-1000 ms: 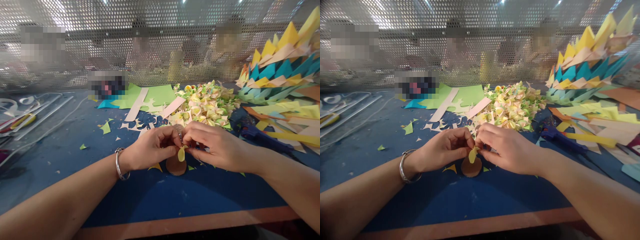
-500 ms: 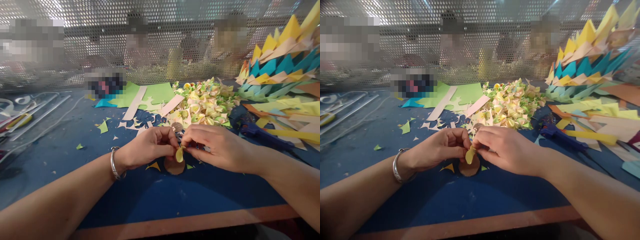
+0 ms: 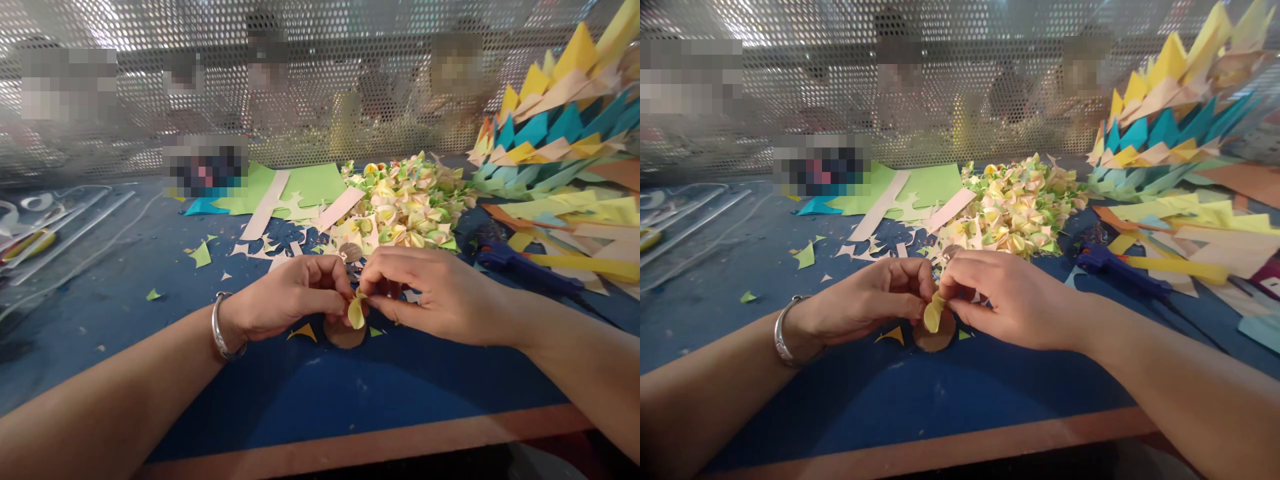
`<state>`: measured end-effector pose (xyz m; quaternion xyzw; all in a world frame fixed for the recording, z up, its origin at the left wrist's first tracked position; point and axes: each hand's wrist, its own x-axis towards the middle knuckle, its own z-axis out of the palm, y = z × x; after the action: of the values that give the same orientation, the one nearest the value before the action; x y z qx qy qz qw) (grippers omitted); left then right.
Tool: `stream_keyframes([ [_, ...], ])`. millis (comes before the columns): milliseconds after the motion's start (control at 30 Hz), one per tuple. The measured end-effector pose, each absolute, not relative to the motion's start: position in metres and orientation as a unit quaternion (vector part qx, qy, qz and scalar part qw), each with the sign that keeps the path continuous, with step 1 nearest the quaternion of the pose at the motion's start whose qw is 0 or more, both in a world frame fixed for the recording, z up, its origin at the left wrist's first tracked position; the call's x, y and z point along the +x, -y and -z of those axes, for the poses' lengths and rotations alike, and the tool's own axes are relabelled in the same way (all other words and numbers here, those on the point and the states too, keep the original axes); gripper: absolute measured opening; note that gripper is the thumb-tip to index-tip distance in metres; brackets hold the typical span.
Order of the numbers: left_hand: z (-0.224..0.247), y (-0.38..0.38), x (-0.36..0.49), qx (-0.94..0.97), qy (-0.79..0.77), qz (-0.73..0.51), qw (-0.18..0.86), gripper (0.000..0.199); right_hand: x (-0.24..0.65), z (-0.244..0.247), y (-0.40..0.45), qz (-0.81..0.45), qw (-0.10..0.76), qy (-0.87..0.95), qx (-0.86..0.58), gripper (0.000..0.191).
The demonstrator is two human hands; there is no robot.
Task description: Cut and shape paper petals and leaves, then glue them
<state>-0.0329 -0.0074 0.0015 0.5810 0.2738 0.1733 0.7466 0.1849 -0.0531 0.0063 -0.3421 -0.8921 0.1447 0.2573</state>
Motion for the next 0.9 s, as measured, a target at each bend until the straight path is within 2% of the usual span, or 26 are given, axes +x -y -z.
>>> stream_keyframes([
  [100,-0.005,0.004,-0.036,0.611,-0.278,-0.218,0.709,0.012,0.186,-0.008,0.051,-0.134,0.285,0.877,-0.362,0.004],
  [233,-0.003,-0.006,-0.042,0.634,-0.300,-0.358,0.617,0.012,0.188,-0.010,0.043,-0.112,0.315,0.841,-0.425,0.006],
  [367,0.002,-0.013,-0.043,0.637,-0.304,-0.460,0.538,0.014,0.188,-0.008,0.036,-0.088,0.296,0.830,-0.465,0.007],
  [600,0.005,-0.010,-0.041,0.642,-0.298,-0.502,0.497,0.012,0.179,-0.017,0.023,0.012,0.149,0.874,-0.463,0.019],
  [900,0.005,-0.011,-0.042,0.643,-0.315,-0.533,0.450,0.012,0.175,-0.014,0.003,-0.015,0.157,0.849,-0.504,0.015],
])
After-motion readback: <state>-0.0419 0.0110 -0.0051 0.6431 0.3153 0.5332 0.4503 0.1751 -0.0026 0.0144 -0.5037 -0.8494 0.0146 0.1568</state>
